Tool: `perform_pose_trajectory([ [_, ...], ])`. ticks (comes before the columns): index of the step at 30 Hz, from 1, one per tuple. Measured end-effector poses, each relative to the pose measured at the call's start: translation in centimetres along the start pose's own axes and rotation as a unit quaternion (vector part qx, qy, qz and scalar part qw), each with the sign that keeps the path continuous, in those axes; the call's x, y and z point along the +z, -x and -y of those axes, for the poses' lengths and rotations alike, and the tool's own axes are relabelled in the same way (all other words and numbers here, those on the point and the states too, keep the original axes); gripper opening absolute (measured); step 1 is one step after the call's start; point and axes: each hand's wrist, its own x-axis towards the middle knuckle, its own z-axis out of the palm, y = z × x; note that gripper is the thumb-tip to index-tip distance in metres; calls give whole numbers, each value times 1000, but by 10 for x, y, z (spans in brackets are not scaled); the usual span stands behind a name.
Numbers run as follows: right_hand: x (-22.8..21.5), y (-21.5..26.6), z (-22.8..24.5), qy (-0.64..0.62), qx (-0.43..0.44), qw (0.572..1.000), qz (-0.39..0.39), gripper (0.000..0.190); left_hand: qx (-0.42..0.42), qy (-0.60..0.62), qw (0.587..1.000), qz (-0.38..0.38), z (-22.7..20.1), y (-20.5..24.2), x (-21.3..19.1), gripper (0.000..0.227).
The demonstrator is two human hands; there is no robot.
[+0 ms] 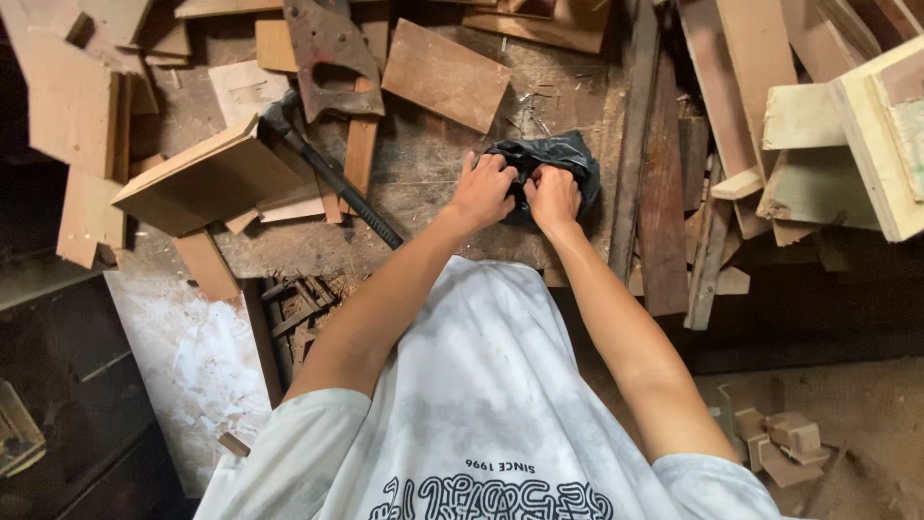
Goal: The person assembles small wooden boxes by aligning planks and hammering nails into them. They repeatedly pick up planks, position them, and use a hammer to secure the pieces together on a cluttered workbench.
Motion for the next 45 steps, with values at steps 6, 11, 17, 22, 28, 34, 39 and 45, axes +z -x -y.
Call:
perform_pose_trajectory([
  [6,13,2,-5,49,-63,997,6,13,53,43,993,-98,-2,26,-15,32],
  [11,11,3,-1,72,-44,996,-9,18,83,210,959,-170,3,47,-46,15],
  [17,-16,17,16,-7,-101,991,-91,13,-12,248,930,-270,25,75,-72,13],
  [22,-16,31,45,-187,-161,966,-74,16,-77,329,918,-208,46,101,-62,17],
  [28,22,39,93,-443,-122,883,101,13,-101,574,779,-232,60,92,-49,28],
  [34,53,43,156,-577,-77,796,166,10,-105,624,722,-279,85,117,-65,26],
  [39,87,44,202,-525,-103,827,175,11,-124,634,705,-295,130,145,-89,24],
  [45,160,30,271,-431,-170,872,158,34,-109,413,808,-407,209,205,-154,16],
])
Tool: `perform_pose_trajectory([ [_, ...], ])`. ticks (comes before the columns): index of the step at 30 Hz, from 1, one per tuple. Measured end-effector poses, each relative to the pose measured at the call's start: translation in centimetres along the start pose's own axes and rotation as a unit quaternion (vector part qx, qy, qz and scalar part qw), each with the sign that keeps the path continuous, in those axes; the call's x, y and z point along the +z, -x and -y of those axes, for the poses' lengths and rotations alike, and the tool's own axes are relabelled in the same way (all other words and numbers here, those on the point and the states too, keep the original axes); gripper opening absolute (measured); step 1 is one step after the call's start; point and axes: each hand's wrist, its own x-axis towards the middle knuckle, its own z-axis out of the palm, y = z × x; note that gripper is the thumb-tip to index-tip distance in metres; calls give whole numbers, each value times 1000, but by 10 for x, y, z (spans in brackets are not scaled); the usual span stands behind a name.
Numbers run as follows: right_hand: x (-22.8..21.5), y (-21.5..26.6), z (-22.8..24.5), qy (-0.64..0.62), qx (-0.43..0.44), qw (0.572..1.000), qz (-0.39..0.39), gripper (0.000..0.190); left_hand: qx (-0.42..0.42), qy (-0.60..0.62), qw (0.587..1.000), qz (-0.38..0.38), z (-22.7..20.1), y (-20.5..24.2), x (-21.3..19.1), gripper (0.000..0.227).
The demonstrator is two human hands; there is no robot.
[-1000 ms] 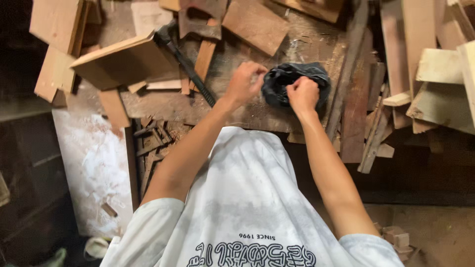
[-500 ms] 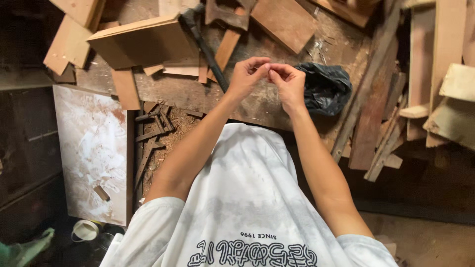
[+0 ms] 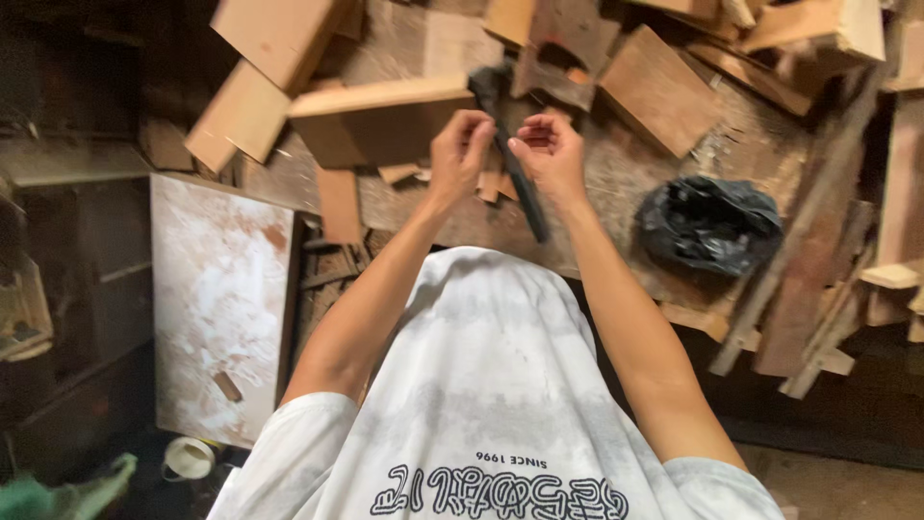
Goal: The person assembles small wooden boxes by aligning planks and hammering nails into them. They repeatedly pick up planks, position them, and use a hammer to secure the pieces together on a cluttered workbench.
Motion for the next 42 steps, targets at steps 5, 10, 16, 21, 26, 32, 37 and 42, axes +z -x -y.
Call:
perform_pose_trajectory([
  [5,88,-44,-15,20,36,999,6,52,89,-195,974,-71,-13,-50,-96,8],
  [10,110,-28,-3,21,85,996,11,56,119,-305,943,61,-11,-67,-124,11],
  [16,113,-8,10,-6,14,1000,11,56,173,-290,937,94,0,-58,-119,12],
  [21,106,5,5,-44,74,996,21,46,214,-283,932,68,4,-40,-115,8],
  [26,105,25,-13,-74,121,990,-1,45,247,-315,913,79,9,-19,-108,7],
  [32,103,30,-29,-92,92,991,-13,48,234,-327,912,78,13,-4,-99,6],
  [37,103,32,-28,-120,120,985,-32,43,220,-329,916,65,13,-3,-94,6],
  [42,106,21,-17,-104,148,982,-57,39,207,-309,926,71,11,-16,-93,6],
])
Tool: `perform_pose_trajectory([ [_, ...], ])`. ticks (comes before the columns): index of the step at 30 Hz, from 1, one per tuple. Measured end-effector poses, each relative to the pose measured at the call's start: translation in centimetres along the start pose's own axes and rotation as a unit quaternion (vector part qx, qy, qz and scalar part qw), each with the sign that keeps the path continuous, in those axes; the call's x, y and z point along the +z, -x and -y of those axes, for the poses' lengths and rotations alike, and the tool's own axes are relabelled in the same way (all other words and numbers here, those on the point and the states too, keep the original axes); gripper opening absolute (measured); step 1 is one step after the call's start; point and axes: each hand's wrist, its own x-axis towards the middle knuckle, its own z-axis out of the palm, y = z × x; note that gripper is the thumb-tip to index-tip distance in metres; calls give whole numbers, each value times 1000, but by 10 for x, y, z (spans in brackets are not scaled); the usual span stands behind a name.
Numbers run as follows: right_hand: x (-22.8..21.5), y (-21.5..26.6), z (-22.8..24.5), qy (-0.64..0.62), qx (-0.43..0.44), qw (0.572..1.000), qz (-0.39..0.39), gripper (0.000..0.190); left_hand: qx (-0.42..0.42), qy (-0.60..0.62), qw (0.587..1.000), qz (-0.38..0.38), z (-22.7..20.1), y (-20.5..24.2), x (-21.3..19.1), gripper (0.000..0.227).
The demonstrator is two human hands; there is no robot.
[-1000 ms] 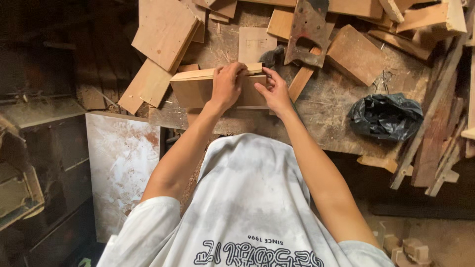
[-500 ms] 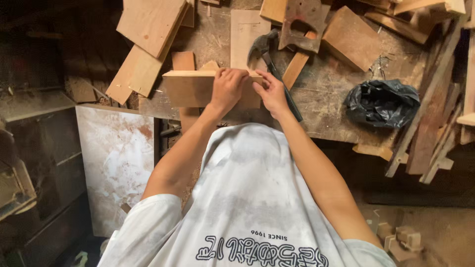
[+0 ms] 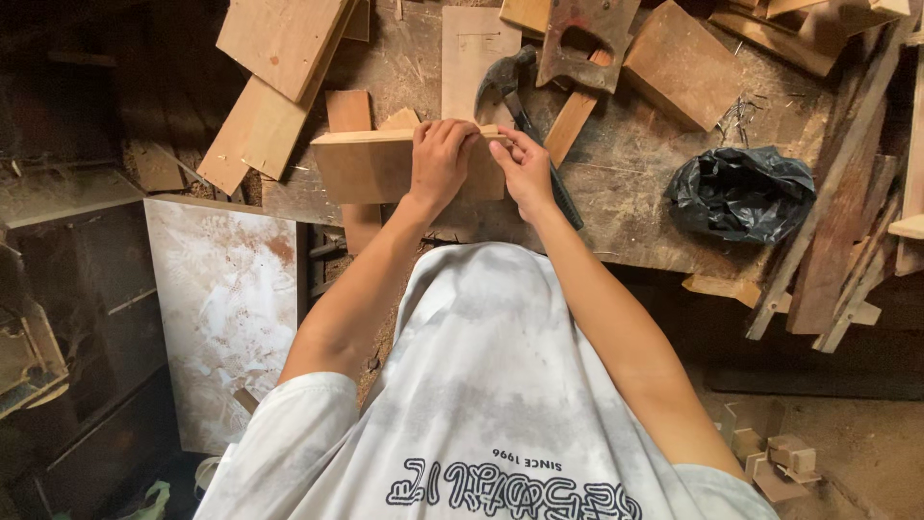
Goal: The person assembles small wooden boxes by aligning planks and hammering nails into them. They repeatedly pick up planks, position them, and use a hammer to secure the pieces together on a cluttered workbench.
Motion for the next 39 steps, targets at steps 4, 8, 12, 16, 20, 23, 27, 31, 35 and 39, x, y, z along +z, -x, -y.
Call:
perform_pose_trajectory([
  [4,3,-11,8,21,10,1000,-15,36,9,2,1000,-9,2,-8,1,5],
  [8,2,-15,10,30,-28,999,-4,33,4,-7,1000,-23,1,-12,4,4],
  [12,0,-16,11,36,-22,999,-3,30,12,-25,999,-30,3,-13,5,4],
  [16,0,-20,14,61,-30,998,-1,27,14,-20,999,-39,4,-15,7,5],
  [20,1,-27,18,30,-23,999,10,26,24,-15,998,-47,5,-24,9,7],
  [23,-1,-30,18,27,-19,999,19,25,21,-9,999,-40,5,-27,8,7],
  [27,-11,-34,15,41,-24,997,55,25,28,-10,999,-34,5,-26,4,8],
  [31,-34,-37,17,214,-94,972,-31,20,39,-20,998,-37,1,-25,8,8],
  [35,-38,-34,21,441,-185,876,-53,31,27,-30,998,-39,-2,-17,5,7],
  [39,-33,-38,33,472,-193,858,-61,53,18,-25,998,-49,-3,-19,7,6],
])
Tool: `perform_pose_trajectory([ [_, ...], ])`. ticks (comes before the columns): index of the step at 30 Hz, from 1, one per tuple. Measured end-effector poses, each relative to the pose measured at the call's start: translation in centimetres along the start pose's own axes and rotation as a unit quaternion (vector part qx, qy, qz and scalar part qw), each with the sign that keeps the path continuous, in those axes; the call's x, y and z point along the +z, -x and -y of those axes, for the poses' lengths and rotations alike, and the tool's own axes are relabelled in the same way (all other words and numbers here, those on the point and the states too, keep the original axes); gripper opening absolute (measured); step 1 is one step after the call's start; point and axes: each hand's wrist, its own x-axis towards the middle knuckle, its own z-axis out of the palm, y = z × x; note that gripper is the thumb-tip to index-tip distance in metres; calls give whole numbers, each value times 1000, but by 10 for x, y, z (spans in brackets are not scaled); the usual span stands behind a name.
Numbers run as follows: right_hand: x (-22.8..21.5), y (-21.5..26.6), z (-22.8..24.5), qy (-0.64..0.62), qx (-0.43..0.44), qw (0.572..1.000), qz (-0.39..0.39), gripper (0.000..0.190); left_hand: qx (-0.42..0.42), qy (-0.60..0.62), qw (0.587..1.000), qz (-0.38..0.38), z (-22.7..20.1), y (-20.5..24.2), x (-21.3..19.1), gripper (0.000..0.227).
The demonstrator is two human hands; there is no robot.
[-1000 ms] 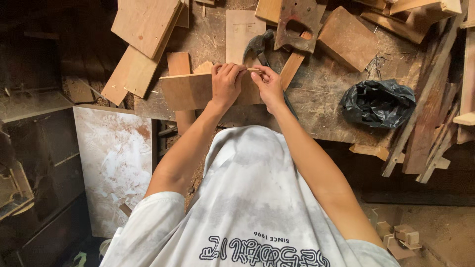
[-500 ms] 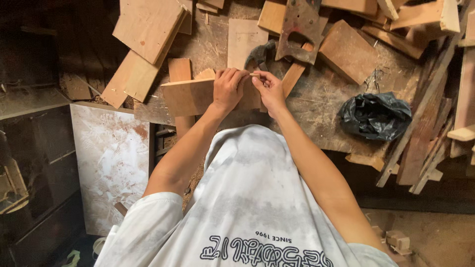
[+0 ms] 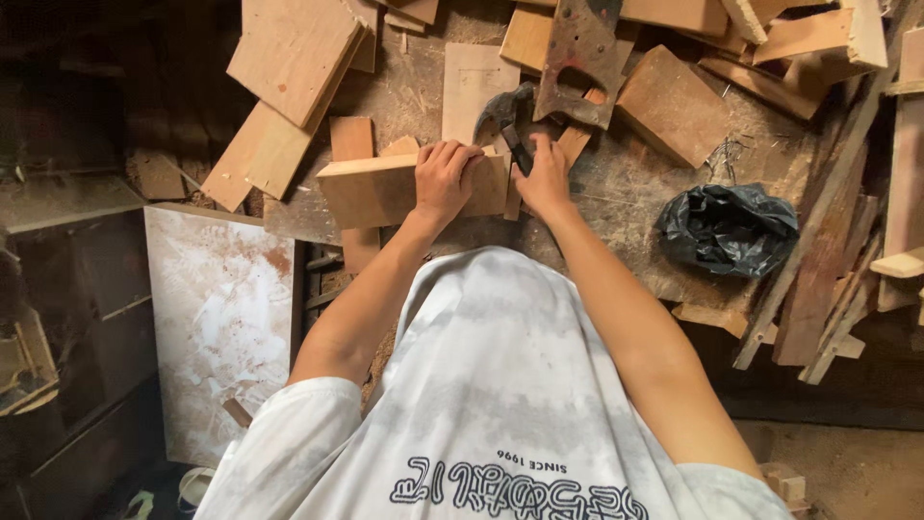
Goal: The person assembles small wooden boxes by aligning planks and hammering nails into them. They repeatedly pick up planks, position them, and use a hammer to secure the pieces together on a cluttered workbench.
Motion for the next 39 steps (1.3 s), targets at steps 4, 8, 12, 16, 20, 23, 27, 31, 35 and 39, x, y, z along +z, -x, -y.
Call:
perform_pose_trajectory([
  [4,3,4,5,33,-11,997,-63,37,-4,4,1000,19,-2,8,0,8],
  [8,20,25,4,-261,171,942,126,19,-7,0,1000,12,-7,26,-1,11],
  [12,30,28,-2,-366,176,902,147,17,-11,4,1000,5,-7,22,2,11],
  [16,30,22,1,-379,126,910,109,17,-38,30,999,2,-7,12,1,9],
  [20,25,6,19,-357,75,925,108,17,-55,46,997,-19,-1,0,-7,10],
  [23,17,-8,32,-318,61,940,107,17,-62,61,996,-16,3,-8,-11,10],
  [27,6,-9,49,-39,-58,992,-108,35,-109,117,987,-8,4,-10,-14,11],
  [31,4,-4,66,-336,61,940,9,18,-44,66,997,-17,3,-14,-16,18],
  [35,5,-2,65,-435,78,896,48,18,-10,70,997,20,1,-16,-12,16],
  [39,13,-1,38,-451,141,880,46,20,-11,88,996,30,3,-15,-13,17],
])
